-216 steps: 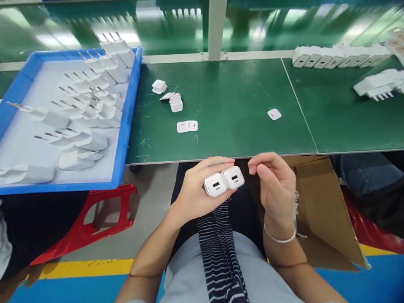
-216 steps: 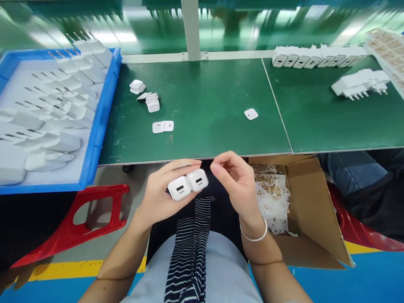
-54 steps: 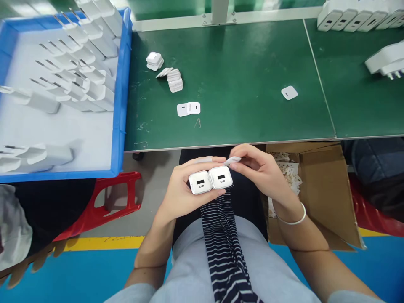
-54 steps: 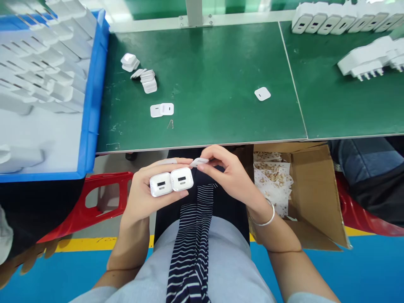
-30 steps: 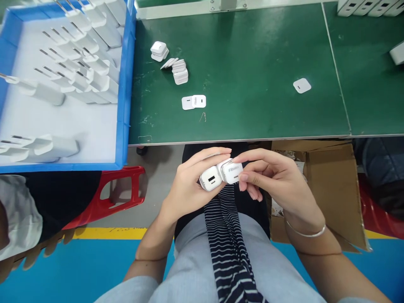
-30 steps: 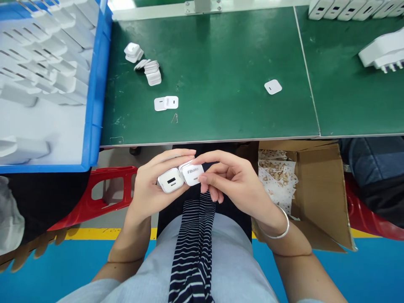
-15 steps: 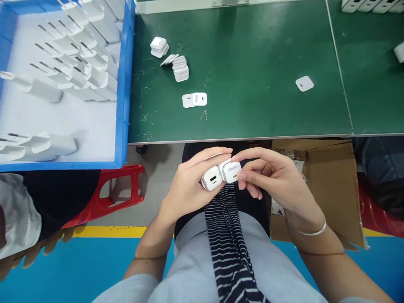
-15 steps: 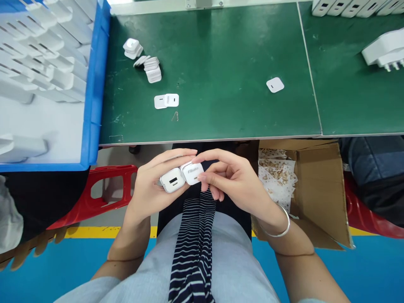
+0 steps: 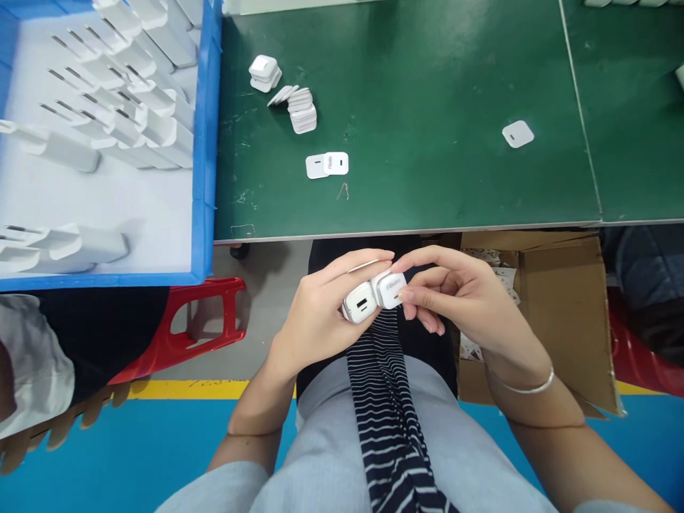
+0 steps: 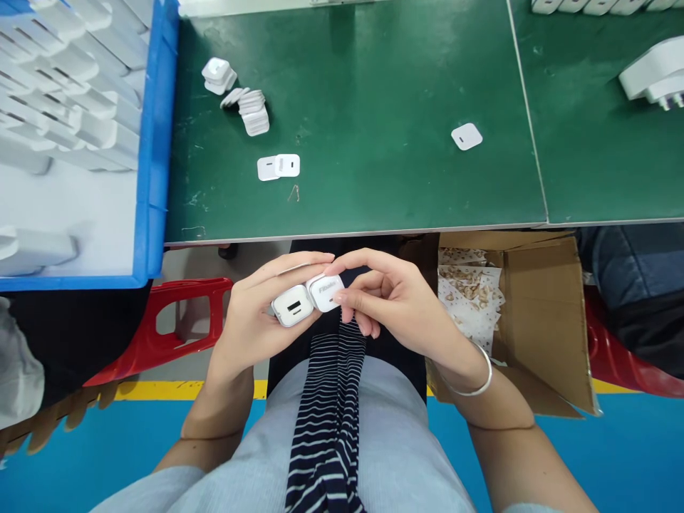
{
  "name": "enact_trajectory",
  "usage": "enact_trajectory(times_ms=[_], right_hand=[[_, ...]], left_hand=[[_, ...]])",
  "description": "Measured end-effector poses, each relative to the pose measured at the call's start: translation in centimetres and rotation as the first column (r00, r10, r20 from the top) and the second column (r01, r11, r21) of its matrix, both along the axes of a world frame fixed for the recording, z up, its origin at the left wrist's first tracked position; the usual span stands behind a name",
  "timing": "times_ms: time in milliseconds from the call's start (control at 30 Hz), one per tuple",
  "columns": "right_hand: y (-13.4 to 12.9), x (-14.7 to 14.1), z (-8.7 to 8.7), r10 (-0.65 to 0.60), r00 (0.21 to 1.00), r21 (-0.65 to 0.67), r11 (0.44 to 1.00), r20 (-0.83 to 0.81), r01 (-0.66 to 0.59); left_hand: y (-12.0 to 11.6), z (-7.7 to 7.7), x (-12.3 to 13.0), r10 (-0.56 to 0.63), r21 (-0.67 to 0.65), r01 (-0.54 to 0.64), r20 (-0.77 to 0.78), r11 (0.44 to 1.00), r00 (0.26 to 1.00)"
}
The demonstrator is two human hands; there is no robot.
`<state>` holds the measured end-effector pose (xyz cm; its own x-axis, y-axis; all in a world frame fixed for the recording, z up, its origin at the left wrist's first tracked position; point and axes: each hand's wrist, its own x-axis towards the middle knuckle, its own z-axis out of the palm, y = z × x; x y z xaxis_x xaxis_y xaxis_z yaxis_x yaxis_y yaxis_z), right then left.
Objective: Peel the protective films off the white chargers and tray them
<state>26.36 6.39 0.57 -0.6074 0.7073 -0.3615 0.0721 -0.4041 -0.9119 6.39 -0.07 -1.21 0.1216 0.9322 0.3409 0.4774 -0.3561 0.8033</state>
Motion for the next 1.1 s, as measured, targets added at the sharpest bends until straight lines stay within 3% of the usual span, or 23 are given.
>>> enact_trajectory(times_ms=[633,967,1100], right_hand=[[0.14,-0.21,0.15,0.006,0.999,0.027,1.0,0.051,-0.008],[0.09,-0.35,0.47,0.01,0.996,0.049,0.999,0.087,-0.015],[0.14,-0.15,-0.08,0.018,0.998,0.093,0.995,0.055,-0.023]], left_hand=[[0.26,-0.3,0.09,0.01,-0.023,-0.01,0.006,1.0,1.0],[0.16,-0.5,0.38,0.032,-0.052,-0.029,0.056,0.998,0.998],[0.17,-0.2,0.56,0.035,-0.062,-0.027,0.148,0.998,0.988]])
